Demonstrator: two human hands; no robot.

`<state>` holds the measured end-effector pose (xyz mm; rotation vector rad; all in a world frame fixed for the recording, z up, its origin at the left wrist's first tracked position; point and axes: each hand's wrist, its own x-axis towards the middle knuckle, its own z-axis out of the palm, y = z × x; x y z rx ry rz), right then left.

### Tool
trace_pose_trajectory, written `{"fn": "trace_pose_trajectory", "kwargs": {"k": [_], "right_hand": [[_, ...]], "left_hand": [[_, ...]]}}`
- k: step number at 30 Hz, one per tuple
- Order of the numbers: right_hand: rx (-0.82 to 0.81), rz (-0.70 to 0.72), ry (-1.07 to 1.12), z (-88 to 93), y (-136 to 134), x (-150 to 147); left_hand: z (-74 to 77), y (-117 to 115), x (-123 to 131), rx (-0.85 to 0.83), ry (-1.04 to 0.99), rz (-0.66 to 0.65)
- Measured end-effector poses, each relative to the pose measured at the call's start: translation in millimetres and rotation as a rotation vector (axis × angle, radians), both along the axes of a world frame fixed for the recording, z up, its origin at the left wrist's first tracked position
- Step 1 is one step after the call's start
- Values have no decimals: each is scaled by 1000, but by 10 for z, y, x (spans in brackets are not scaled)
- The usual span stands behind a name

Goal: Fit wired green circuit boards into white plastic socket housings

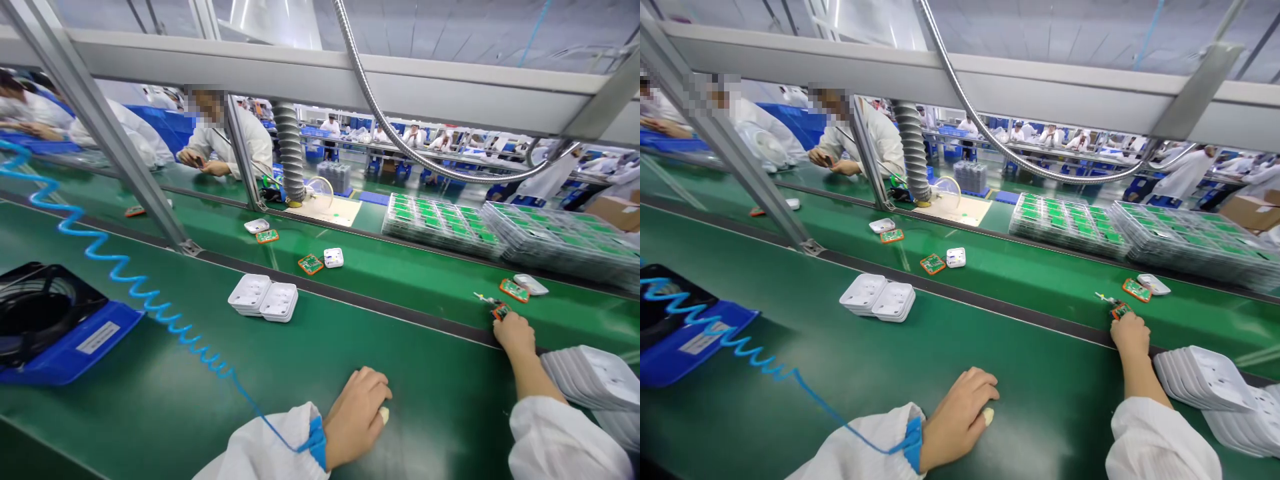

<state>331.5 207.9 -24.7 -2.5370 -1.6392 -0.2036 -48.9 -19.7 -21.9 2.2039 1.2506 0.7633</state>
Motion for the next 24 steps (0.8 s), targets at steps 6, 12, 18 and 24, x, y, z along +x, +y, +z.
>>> {"fn": "trace_pose_trajectory", "kwargs": {"k": [6,12,18,24], "right_hand": [[201,216,-208,373,-100,-210],[506,727,-220,708,-780,-988],[119,1208,110,325,-2197,-1964],[-119,1167,444,277,-2283,-1984]], "left_hand": [[1,12,-3,-6,-35,8],[0,45,-32,2,-134,52],[-19,178,-182,-20,-197,254],[0,238,-277,-47,-184,326]]}}
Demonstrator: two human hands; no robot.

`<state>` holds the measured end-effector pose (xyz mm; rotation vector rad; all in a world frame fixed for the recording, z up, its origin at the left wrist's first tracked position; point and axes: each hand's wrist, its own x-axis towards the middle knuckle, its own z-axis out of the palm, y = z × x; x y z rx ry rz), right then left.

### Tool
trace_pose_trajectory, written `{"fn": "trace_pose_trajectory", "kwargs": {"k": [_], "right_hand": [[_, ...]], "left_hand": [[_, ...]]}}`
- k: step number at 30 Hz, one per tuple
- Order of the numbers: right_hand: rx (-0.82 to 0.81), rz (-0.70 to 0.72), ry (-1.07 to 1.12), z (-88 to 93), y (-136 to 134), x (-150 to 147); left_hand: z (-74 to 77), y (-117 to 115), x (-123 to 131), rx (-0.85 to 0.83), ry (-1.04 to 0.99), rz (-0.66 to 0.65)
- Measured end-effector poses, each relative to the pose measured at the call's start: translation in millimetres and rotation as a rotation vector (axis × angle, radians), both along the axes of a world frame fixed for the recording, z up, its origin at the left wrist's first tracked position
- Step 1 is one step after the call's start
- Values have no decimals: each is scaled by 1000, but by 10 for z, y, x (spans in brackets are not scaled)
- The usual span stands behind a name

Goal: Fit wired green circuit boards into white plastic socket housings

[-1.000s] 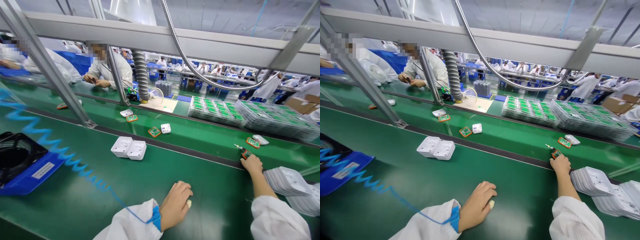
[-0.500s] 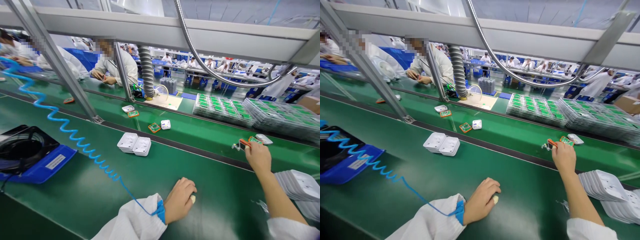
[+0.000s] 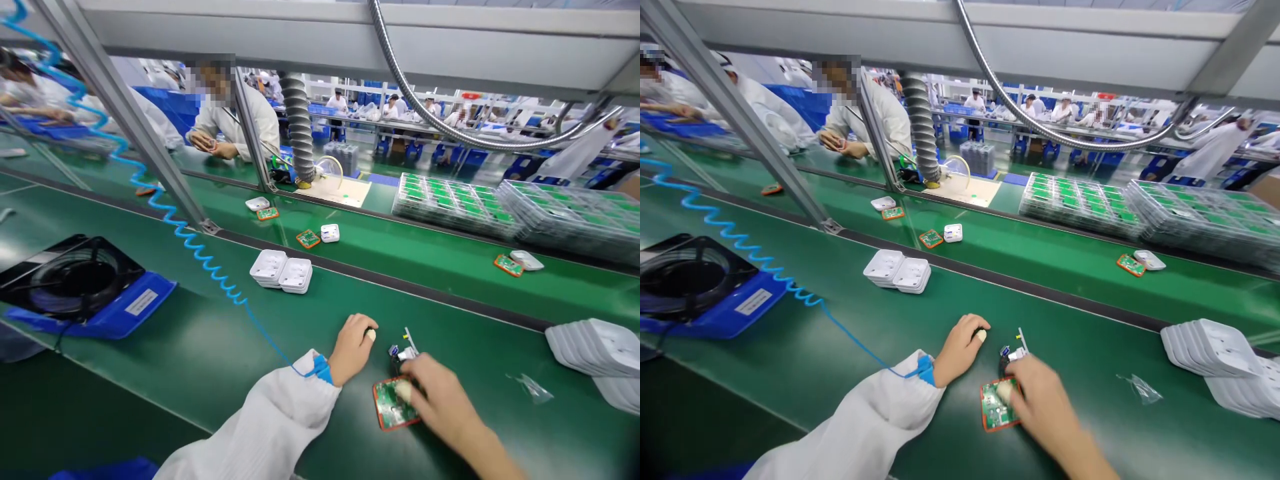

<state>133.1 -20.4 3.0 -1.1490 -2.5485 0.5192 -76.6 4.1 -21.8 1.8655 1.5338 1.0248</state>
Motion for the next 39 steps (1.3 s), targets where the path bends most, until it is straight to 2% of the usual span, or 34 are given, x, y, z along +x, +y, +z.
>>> {"fn": "trace_pose_trajectory", "kwargs": {"k": [2,4,8,13,17,22,25,32,39], "right_hand": [[28,-222,24,-46,246,79],[40,-334,14,-144,449,105],[32,-346,-9,-314,572,21],[-10,-329,170,-252,475,-7],[-13,-277,317,-137,354,46],[9,-148,298,-37,220,51],[-6,-112,268,0,183,28],[-9,-105,252,-23,193,27],[19,-71,254,-32,189,10]], "left_hand": [[21,-16,6,-7,35,6],[47,-41,34,-20,99,13],[95,-86,166,-36,279,2],[102,-107,383,-36,395,-65],[99,-94,417,-61,261,-135],[117,-82,312,-288,-290,-240],[122,-87,281,-329,-464,-260],[121,-97,296,-326,-495,-281],[143,-118,279,-202,-270,-260]]}}
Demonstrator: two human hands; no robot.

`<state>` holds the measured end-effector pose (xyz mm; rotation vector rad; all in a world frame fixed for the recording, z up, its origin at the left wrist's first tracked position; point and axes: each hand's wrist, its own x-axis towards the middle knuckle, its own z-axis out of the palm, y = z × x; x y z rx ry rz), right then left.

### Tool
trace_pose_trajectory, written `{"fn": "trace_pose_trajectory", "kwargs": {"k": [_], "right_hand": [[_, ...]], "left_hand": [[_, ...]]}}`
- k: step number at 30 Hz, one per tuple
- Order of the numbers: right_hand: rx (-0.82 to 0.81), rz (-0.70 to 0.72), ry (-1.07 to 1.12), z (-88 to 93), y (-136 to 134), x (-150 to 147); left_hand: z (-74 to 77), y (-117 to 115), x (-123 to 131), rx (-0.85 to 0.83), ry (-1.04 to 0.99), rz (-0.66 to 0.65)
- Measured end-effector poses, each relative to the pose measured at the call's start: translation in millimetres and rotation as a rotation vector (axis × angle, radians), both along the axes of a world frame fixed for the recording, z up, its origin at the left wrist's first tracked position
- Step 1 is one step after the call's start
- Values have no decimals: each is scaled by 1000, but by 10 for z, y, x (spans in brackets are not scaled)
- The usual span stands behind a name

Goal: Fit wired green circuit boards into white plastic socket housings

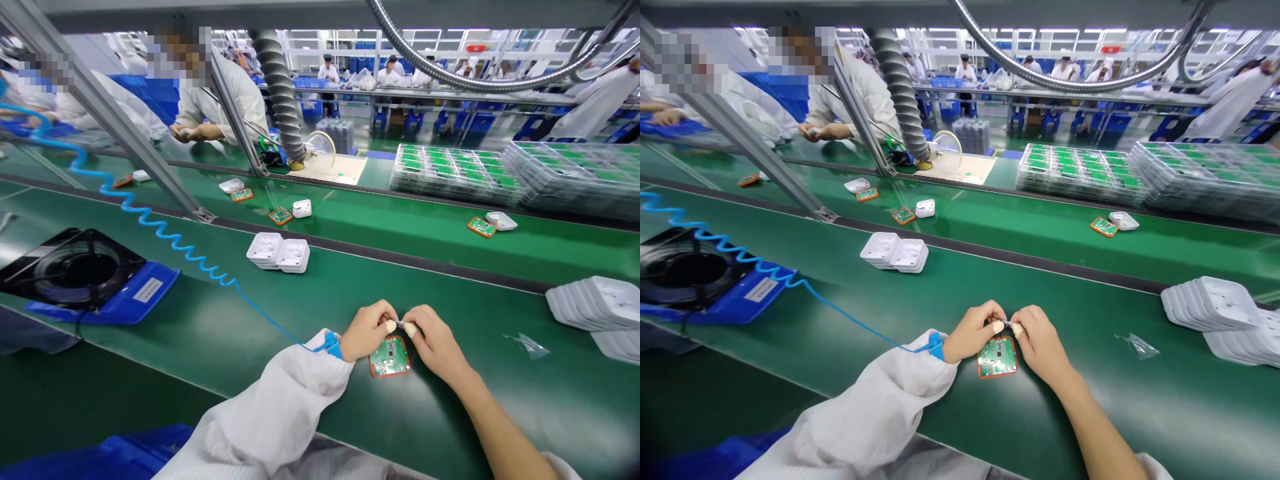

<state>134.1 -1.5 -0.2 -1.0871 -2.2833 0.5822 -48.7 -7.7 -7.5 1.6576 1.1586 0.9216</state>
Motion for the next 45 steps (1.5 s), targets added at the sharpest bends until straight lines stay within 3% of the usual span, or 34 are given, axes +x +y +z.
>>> {"fn": "trace_pose_trajectory", "kwargs": {"k": [6,13,16,18,21,24,26,33,40,43,45], "right_hand": [[23,15,12,1,-23,-42],[148,34,-125,-196,46,-152],[144,-11,-60,-234,127,-158],[169,-102,-9,-232,177,-106],[169,-242,-40,-227,220,19],[145,-296,-186,-242,222,60],[164,-312,-288,-254,210,-8],[166,-395,-492,-213,187,-375],[158,-454,-509,-201,259,-195],[158,-425,-474,-232,288,-106],[152,-415,-466,-253,296,-88]], "left_hand": [[21,-50,-1,126,178,30],[-48,-37,19,135,286,57],[-33,25,-38,119,311,79],[9,100,-167,214,365,179],[102,254,-525,373,555,494],[185,404,-933,347,779,845],[216,468,-1114,302,872,952],[212,486,-1126,300,920,971],[249,467,-1223,299,933,1036],[262,402,-1043,355,937,966],[225,312,-787,406,937,838]]}}
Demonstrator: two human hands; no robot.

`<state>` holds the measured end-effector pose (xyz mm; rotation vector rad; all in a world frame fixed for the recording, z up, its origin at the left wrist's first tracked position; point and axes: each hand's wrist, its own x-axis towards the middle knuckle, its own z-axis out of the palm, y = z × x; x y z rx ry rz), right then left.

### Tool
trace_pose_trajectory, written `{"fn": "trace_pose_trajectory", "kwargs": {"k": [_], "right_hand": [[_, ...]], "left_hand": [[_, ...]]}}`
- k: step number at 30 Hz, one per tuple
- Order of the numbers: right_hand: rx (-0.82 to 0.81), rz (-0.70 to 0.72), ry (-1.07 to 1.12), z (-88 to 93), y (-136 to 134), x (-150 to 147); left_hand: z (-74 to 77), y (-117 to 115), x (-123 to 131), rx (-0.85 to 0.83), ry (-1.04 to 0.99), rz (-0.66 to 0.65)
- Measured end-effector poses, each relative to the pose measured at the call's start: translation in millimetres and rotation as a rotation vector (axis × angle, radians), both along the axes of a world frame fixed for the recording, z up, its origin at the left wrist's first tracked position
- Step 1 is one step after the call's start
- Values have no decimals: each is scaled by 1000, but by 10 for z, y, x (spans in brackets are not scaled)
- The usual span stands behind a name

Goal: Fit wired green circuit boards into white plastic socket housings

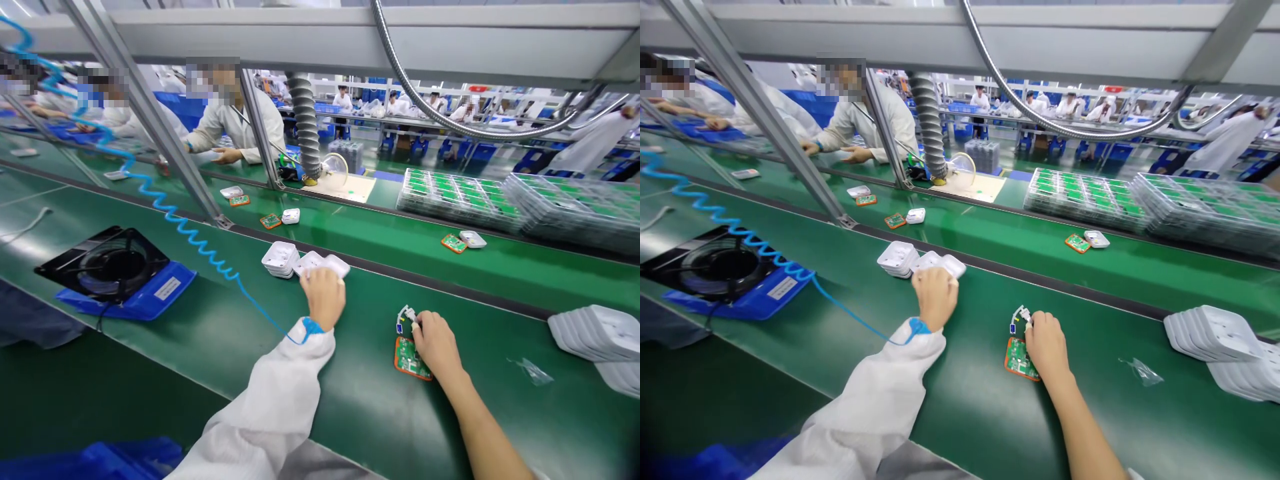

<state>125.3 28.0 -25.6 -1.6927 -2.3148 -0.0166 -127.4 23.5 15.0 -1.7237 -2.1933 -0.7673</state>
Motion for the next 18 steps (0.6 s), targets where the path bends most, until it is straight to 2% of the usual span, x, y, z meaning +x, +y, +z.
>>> {"fn": "trace_pose_trajectory", "kwargs": {"k": [3,6,8,12,15,18], "right_hand": [[-12,-13,7,-19,5,-10],[-35,-18,25,-11,14,-10],[-64,-20,57,13,13,2],[-163,49,279,104,-48,-14],[-170,137,430,178,-126,-74],[-97,151,447,241,-171,-88]], "left_hand": [[-100,-185,448,-83,38,-321],[-173,-312,719,-140,18,-529],[-193,-294,731,-134,-40,-532],[-252,-54,561,-166,-160,-363],[-327,82,515,-289,-138,-380],[-353,72,562,-309,-121,-393]]}}
